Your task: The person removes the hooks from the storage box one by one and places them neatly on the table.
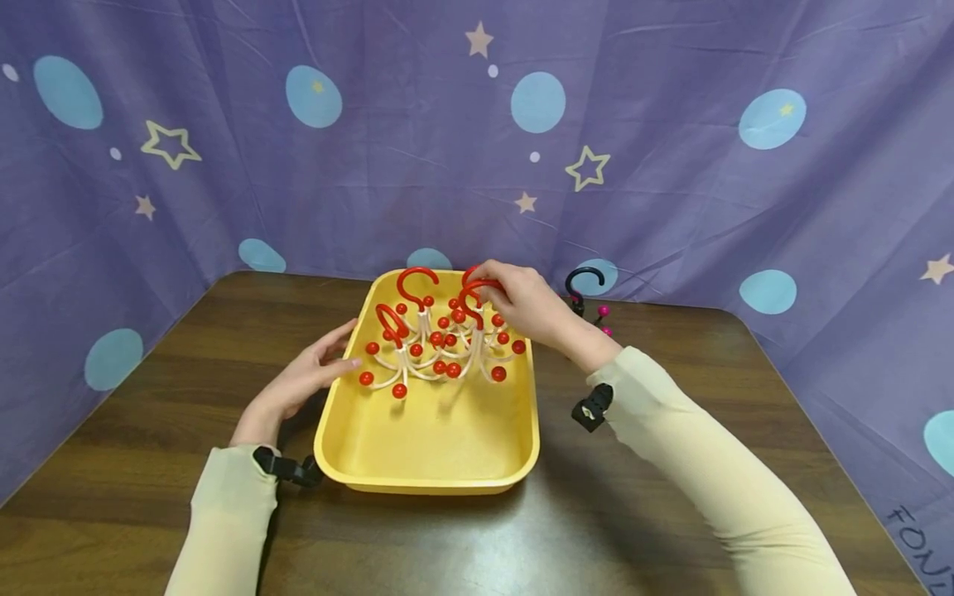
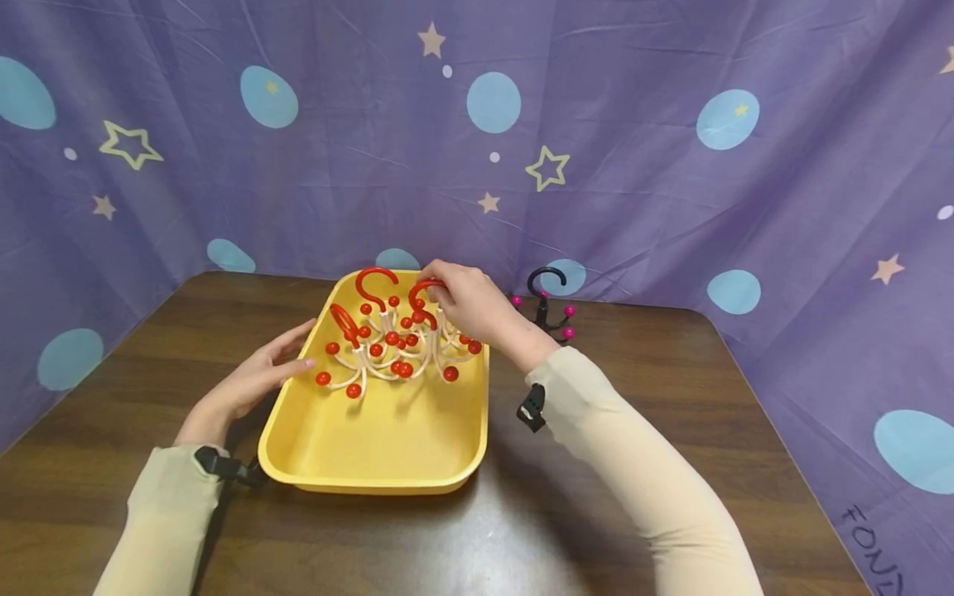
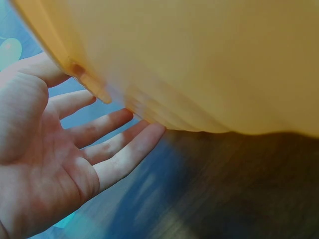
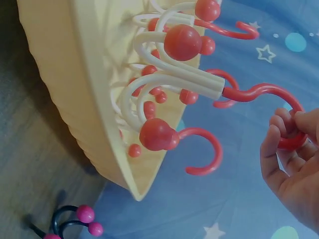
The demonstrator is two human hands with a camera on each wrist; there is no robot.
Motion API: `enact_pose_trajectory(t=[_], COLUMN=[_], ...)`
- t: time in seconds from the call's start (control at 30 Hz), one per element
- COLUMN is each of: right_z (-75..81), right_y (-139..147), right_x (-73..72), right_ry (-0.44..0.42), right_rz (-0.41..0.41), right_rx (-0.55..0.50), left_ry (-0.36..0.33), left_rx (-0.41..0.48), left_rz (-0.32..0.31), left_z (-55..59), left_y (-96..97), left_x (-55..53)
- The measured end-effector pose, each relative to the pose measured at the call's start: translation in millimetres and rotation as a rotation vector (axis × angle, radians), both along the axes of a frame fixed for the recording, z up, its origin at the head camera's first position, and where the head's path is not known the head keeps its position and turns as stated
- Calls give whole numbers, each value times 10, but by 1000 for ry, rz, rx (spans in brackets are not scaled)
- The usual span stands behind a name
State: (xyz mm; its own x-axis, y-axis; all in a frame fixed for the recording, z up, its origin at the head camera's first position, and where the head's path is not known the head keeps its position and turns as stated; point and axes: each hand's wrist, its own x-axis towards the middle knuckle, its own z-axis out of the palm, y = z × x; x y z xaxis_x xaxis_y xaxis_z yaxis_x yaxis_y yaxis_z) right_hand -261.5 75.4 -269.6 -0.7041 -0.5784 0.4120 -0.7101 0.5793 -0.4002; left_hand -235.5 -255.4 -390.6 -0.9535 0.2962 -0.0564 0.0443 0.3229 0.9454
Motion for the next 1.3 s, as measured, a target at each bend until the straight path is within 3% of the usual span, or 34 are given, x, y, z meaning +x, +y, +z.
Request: enact_pose_trajectory(t=[0.6,1.3], right_z=[242,43], right_y=[572,1075], right_x=[121,113], right_ry=[80,42], right_rz=[-170,-310], right_rx=[-75,-48], left_ry=[17,10], left_rx=[8,-5], left_rz=[-6,2], left_z=[17,11], left_y=[-8,12], left_x=[-14,13])
